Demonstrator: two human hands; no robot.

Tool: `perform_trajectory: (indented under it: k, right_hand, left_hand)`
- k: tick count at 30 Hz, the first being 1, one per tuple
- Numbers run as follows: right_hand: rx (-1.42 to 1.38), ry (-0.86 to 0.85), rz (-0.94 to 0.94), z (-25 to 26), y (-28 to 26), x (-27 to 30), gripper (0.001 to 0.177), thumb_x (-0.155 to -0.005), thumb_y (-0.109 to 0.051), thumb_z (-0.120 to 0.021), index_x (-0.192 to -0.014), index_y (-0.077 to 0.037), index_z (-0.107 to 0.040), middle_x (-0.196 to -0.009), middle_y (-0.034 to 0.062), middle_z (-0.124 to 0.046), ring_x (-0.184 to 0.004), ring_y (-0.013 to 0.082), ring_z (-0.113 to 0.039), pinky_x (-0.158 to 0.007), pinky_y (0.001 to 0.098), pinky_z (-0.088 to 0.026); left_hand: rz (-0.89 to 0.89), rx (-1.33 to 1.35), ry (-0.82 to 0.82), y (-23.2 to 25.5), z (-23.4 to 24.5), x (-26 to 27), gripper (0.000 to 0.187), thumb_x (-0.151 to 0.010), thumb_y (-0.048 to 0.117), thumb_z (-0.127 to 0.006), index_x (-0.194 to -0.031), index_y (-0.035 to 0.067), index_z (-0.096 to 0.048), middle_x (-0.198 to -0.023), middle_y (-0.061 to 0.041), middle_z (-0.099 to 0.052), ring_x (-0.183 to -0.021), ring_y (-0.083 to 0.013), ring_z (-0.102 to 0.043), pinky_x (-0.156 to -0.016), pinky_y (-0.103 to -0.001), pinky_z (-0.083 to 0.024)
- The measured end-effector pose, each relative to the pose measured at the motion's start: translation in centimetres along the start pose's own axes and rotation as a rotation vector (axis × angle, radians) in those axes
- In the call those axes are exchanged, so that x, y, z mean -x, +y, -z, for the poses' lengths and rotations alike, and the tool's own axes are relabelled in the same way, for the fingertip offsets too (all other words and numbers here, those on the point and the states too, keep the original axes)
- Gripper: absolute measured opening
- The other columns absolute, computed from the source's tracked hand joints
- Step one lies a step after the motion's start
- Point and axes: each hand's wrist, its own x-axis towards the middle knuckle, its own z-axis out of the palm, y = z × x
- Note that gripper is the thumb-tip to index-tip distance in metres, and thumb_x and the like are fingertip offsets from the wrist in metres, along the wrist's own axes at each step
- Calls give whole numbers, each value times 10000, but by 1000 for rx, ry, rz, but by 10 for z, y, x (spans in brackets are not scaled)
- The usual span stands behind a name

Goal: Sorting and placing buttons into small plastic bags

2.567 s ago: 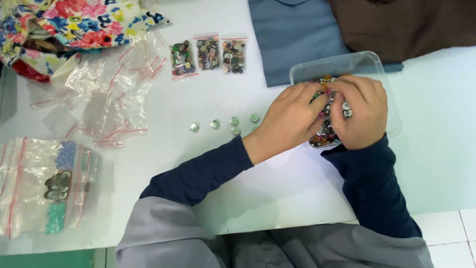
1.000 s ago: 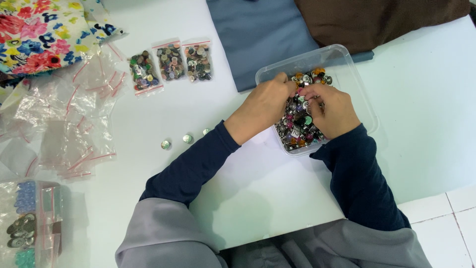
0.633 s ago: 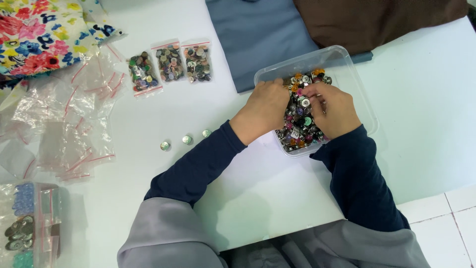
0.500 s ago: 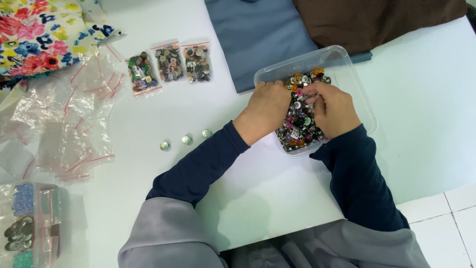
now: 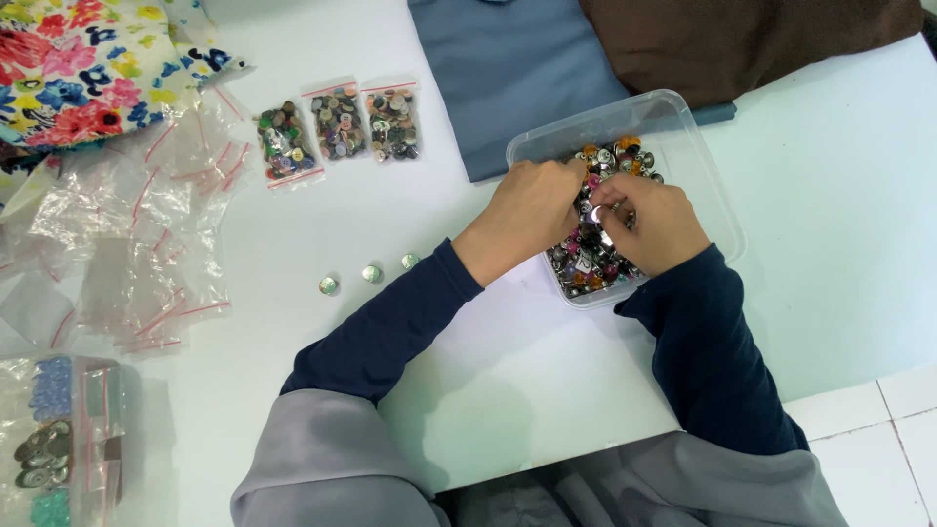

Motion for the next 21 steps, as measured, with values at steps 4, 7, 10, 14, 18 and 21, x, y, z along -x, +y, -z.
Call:
perform_trajectory:
  k: [4, 7, 10, 14, 18, 21]
  right_hand:
    - [-57, 126, 93, 1, -4, -2, 182, -907, 85, -698, -1038, -40, -717, -886, 144, -672, -743, 347, -717, -575, 371, -592]
    - [-117, 175, 139, 3, -2, -3, 220, -921, 114, -691, -1072, -37, -746, -916, 130, -634, -760, 312, -728, -617, 361, -607]
    - [-16, 257, 210, 5, -4, -5, 198, -972, 75, -701, -1072, -79, -773, -966, 77, -639, -758, 279, -710, -582, 318, -599]
    - [-111, 402, 293, 13, -22, -6, 197, -951, 110, -749, -1114, 8, -795, -1003, 155, -669, -797, 324, -715, -676, 361, -621]
    - [-265, 453, 388, 14, -56, -4, 247, -922, 154, -807, -1159, 109, -755, -1050, 226, -600, -851, 409, -708, -737, 432, -613]
    - [-150, 504, 436, 8, -91, 3, 178, -937, 74, -829, -1091, -11, -803, -1032, 123, -684, -894, 329, -725, -726, 382, -604]
  left_hand:
    - [-25, 43, 38, 0, 3, 0, 95, -772, -2, -657, -857, 8, -616, -720, -183, -663, -653, -458, -689, -692, -513, -541]
    - [-9, 104, 23, 1, 8, 0, 203, -777, 44, -726, -948, 15, -621, -826, -195, -689, -732, -481, -696, -716, -576, -533]
    - [-44, 222, 86, 8, 27, 10, 234, -831, 24, -708, -1034, 15, -593, -918, -214, -651, -859, -517, -682, -785, -589, -527]
    - [-99, 331, 383, 12, 55, 31, 208, -871, 35, -719, -1048, 68, -614, -896, -124, -634, -818, -356, -716, -765, -446, -573]
    - [-84, 387, 525, 4, 91, 64, 206, -886, 66, -767, -1055, 92, -652, -897, -69, -668, -828, -244, -736, -796, -357, -576]
    - [-4, 353, 505, 1, 117, 108, 171, -905, 42, -747, -1053, 65, -665, -904, -92, -699, -836, -255, -751, -815, -375, -574]
